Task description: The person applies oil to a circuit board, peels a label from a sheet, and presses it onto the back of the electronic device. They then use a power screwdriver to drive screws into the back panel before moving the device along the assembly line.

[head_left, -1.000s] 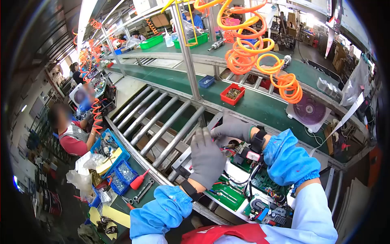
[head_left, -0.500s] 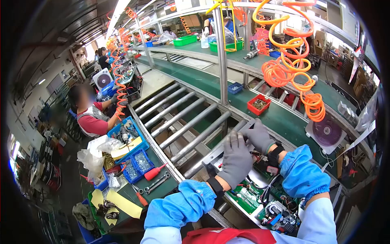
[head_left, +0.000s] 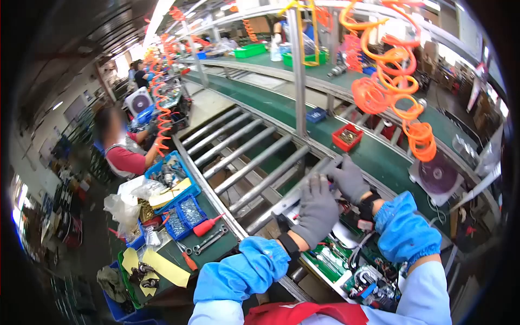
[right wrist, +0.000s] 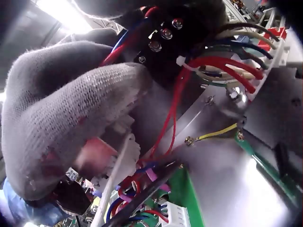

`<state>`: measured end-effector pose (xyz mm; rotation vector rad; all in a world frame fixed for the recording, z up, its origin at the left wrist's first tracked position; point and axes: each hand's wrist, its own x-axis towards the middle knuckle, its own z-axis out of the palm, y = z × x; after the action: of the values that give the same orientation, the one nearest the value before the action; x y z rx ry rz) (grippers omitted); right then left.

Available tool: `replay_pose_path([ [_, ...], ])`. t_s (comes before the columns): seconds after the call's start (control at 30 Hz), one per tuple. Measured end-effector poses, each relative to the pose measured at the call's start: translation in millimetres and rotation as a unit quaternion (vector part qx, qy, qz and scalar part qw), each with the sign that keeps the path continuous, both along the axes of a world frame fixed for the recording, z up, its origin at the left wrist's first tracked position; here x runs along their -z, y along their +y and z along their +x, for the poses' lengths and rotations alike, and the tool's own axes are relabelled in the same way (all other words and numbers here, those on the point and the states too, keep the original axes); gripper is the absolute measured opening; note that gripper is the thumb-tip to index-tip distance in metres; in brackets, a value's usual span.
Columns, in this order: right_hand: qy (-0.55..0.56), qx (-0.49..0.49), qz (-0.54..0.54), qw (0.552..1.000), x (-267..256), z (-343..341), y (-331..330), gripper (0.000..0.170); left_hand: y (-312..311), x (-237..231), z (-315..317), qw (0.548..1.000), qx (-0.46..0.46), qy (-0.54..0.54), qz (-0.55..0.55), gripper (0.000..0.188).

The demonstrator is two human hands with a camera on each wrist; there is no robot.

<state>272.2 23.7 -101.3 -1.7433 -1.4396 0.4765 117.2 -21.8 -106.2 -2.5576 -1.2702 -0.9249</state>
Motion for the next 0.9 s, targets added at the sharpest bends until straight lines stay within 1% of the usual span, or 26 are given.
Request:
replay_pose_path([
  [0.03, -0.007, 0.004, 0.007, 1.000, 3.1, 7.5, -5.2, 0.045, -6.6, 1.6, 8.9, 0.997, -0.008, 0.043, 0.061, 0.055],
  [0.07, 0.003, -0.003, -0.017, 1.000, 3.2, 6.4, 1.7, 0.047, -6.8, 1.3, 6.4, 0.998, -0.004, 0.052, 0.031, 0.054],
  [0.1, 0.012, -0.010, -0.038, 0.999, 0.4, 2.0, 9.3, 0.050, -4.6, -10.9, -2.8, 0.998, -0.001, 0.061, 0.003, 0.053],
  [0.17, -0.028, 0.024, -0.040, 0.999, -6.0, -2.5, 4.3, 0.052, -0.1, -4.3, -2.2, 0.998, -0.006, 0.057, 0.030, 0.053],
  [0.2, -0.026, 0.001, -0.030, 0.999, -6.2, 1.9, 3.2, 0.054, 0.8, -3.0, -2.0, 0.996, -0.007, 0.065, 0.053, 0.055],
  [0.3, -0.051, -0.002, -0.017, 0.999, -4.5, 5.7, 4.1, 0.053, 0.1, -3.4, -1.9, 0.995, -0.008, 0.070, 0.069, 0.055],
  [0.33, -0.039, -0.008, 0.015, 0.999, -1.5, 7.6, 6.4, 0.053, -0.6, -4.8, -2.3, 0.995, -0.004, 0.073, 0.061, 0.055],
  [0.37, -0.011, -0.007, 0.019, 1.000, 0.7, 9.2, 8.1, 0.055, -0.8, -6.9, -2.5, 0.996, 0.000, 0.076, 0.054, 0.054],
  [0.43, 0.008, -0.008, -0.010, 1.000, 1.9, 13.6, 14.5, 0.058, -2.5, -9.0, -2.5, 0.996, 0.005, 0.074, 0.040, 0.054],
  [0.5, 0.083, -0.009, -0.045, 0.996, 0.1, 16.7, 13.3, 0.057, -2.7, -11.7, -2.6, 0.998, 0.006, 0.064, 0.028, 0.053],
  [0.53, 0.119, -0.011, -0.060, 0.991, -2.8, 17.3, 13.9, 0.057, -4.8, -16.4, -4.8, 0.997, 0.002, 0.075, -0.004, 0.050],
  [0.63, 0.130, -0.078, -0.071, 0.986, -9.3, 25.4, 10.5, 0.055, 4.2, -39.4, -32.7, 0.991, 0.098, 0.048, -0.072, 0.045],
  [0.67, 0.135, -0.144, -0.087, 0.976, 1.8, 36.4, 20.5, 0.053, 13.8, -51.8, -55.1, 0.967, 0.192, -0.022, -0.165, 0.039],
  [0.7, 0.088, -0.175, -0.100, 0.975, -10.0, 41.5, 21.5, 0.048, 29.2, -65.8, -72.8, 0.925, 0.248, -0.067, -0.280, 0.039],
  [0.73, 0.042, -0.202, -0.114, 0.972, -30.8, 47.9, 18.1, 0.047, 30.7, -91.9, -87.2, 0.869, 0.233, -0.138, -0.414, 0.038],
  [0.77, -0.003, -0.224, -0.131, 0.966, -53.2, 55.5, 11.2, 0.049, 43.3, -94.6, -103.2, 0.805, 0.203, -0.217, -0.514, 0.038],
  [0.8, -0.075, -0.198, -0.114, 0.971, -79.9, 59.2, 5.0, 0.051, 55.3, -94.3, -111.7, 0.824, 0.198, -0.244, -0.471, 0.037],
  [0.83, -0.145, -0.169, -0.103, 0.969, -110.0, 57.3, -4.6, 0.054, 67.3, -91.3, -116.5, 0.799, 0.202, -0.266, -0.500, 0.039],
  [0.87, -0.129, -0.159, -0.106, 0.973, -145.2, 50.7, -20.9, 0.052, 84.9, -82.5, -118.6, 0.800, 0.222, -0.252, -0.498, 0.040],
  [0.9, -0.112, -0.147, -0.107, 0.977, -177.6, 40.2, -42.3, 0.054, 100.2, -72.4, -114.8, 0.800, 0.245, -0.236, -0.495, 0.042],
])
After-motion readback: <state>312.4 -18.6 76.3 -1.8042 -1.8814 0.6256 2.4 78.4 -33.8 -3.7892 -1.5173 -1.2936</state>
